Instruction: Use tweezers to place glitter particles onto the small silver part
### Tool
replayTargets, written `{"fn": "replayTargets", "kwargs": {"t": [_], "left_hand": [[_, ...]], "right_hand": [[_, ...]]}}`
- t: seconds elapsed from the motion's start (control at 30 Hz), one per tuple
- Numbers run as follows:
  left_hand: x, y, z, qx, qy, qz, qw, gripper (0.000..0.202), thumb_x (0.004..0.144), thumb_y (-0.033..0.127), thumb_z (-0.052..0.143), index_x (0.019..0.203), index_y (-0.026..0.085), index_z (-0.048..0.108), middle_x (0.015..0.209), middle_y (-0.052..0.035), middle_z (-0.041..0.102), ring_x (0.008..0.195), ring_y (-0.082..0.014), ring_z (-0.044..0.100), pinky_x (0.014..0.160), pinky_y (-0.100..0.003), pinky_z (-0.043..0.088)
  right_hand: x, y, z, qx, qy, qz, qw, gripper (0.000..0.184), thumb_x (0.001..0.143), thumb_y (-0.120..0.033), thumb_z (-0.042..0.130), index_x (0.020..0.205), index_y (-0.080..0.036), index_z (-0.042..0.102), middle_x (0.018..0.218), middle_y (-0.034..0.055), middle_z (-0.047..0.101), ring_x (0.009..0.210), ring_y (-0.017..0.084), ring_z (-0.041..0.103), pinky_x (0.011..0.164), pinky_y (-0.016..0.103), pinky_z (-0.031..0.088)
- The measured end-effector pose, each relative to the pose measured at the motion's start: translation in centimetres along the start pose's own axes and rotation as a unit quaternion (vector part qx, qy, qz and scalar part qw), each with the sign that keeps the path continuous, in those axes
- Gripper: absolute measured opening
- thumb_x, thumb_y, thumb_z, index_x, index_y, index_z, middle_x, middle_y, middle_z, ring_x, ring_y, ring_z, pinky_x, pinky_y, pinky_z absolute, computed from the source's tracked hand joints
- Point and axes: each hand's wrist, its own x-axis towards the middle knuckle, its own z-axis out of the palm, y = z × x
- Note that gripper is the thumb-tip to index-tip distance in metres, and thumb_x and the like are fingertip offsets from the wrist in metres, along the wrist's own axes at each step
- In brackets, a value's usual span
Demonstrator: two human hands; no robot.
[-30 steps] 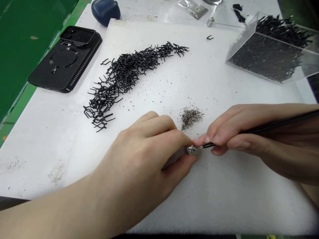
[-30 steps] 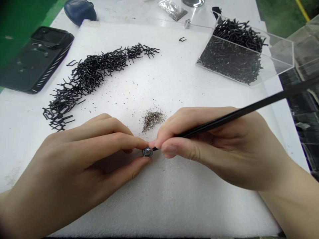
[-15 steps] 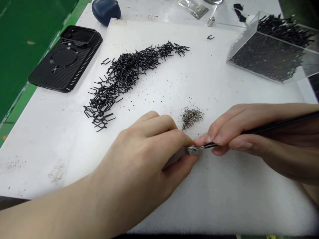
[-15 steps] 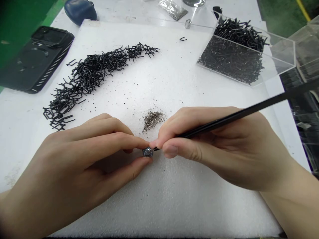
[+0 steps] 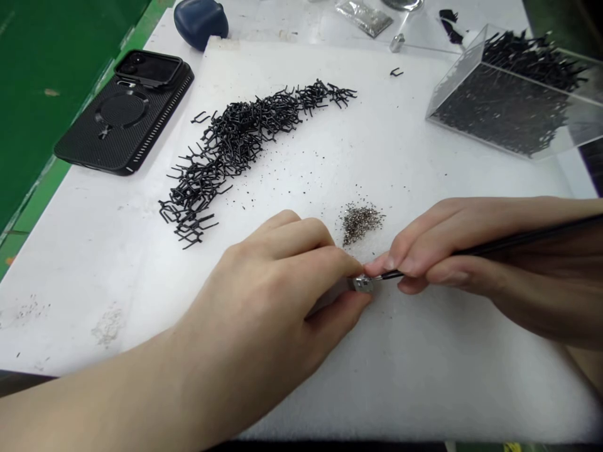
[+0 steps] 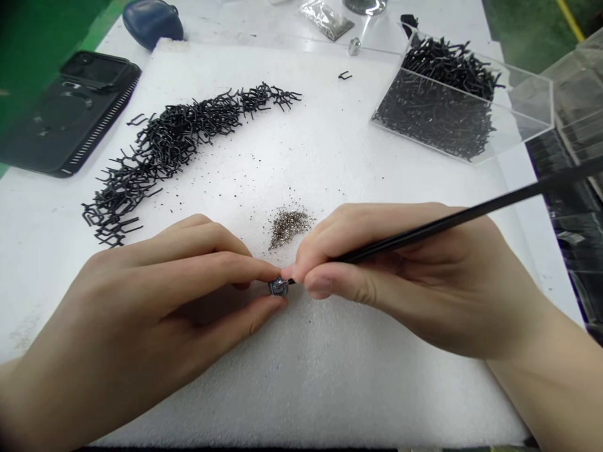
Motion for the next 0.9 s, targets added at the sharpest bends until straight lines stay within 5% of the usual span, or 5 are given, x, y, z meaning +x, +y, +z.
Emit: {"fn": "replayTargets", "kwargs": {"t": [0.17, 0.9], "left_hand": [[0.11, 0.05, 0.0, -0.002, 0.01, 0.01, 1.0, 0.006, 0.088, 0.019, 0.075, 0.09, 0.018, 0.081, 0.081, 0.0006, 0.07, 0.078, -0.012, 0.064, 0.071, -0.022, 0.054], [-0.02, -0.19, -0.02, -0.005, 0.0, 0.017, 1.0, 0.006, 0.087, 0.019, 0.075, 0.089, 0.017, 0.081, 0.08, -0.0007, 0.07, 0.076, -0.0127, 0.064, 0.067, -0.023, 0.053]], "right_hand": [[-0.26, 0.22, -0.33, 0.014, -0.015, -0.013, 1.0, 0.019, 0.089, -0.015, 0.074, 0.095, -0.031, 0.079, 0.088, -0.0018, 0.078, 0.087, 0.019, 0.075, 0.074, 0.031, 0.063], [-0.02, -0.21, -0.1, 0.012, 0.014, 0.006, 1.0, 0.008, 0.084, -0.026, 0.081, 0.088, -0.033, 0.081, 0.083, 0.0004, 0.08, 0.079, 0.028, 0.078, 0.06, 0.039, 0.066]]}}
